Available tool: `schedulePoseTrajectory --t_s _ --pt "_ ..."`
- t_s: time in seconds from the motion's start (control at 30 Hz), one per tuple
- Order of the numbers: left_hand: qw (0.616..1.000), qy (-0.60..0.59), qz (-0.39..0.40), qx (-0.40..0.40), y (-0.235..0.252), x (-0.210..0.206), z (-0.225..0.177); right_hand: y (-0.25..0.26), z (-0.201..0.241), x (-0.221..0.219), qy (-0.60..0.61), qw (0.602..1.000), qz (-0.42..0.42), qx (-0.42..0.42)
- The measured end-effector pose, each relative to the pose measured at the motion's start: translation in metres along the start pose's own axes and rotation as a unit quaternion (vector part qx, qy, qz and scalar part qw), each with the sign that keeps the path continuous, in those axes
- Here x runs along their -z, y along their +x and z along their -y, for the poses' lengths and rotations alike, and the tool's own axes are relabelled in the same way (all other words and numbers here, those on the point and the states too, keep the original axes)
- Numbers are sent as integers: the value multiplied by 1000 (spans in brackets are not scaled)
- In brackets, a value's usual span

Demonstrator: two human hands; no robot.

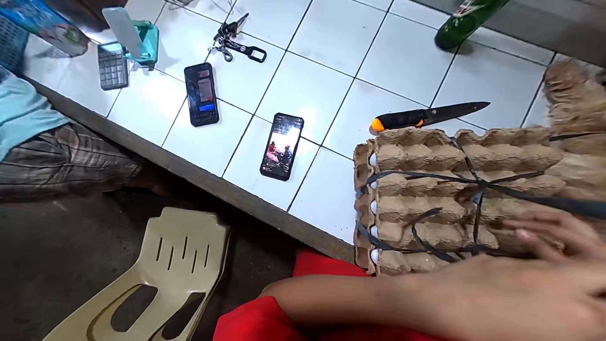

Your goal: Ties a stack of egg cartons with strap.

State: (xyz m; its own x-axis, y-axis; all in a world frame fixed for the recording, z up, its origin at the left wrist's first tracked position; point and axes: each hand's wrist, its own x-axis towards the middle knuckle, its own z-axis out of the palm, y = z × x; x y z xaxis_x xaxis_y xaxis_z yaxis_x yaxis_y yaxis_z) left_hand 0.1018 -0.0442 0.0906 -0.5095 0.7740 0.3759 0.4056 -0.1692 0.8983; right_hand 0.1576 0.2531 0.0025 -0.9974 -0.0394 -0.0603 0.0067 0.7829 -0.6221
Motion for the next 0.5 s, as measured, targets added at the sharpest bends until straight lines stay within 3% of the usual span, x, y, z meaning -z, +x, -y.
schedulePoseTrajectory --t_s 0.1,0.23,0.33,0.5 --pt "1000 2 -22 19 9 -4 18 -38 19 -3 -115 989 87 -36" --pt "996 20 -35 75 21 -25 38 -49 48 -15 -115 987 39 -107" --pt "990 37 -1 137 30 -27 54 -50 37 -23 -150 985 11 -83" --pt "972 114 93 186 53 -34 80 -54 23 -17 -187 974 17 -125"
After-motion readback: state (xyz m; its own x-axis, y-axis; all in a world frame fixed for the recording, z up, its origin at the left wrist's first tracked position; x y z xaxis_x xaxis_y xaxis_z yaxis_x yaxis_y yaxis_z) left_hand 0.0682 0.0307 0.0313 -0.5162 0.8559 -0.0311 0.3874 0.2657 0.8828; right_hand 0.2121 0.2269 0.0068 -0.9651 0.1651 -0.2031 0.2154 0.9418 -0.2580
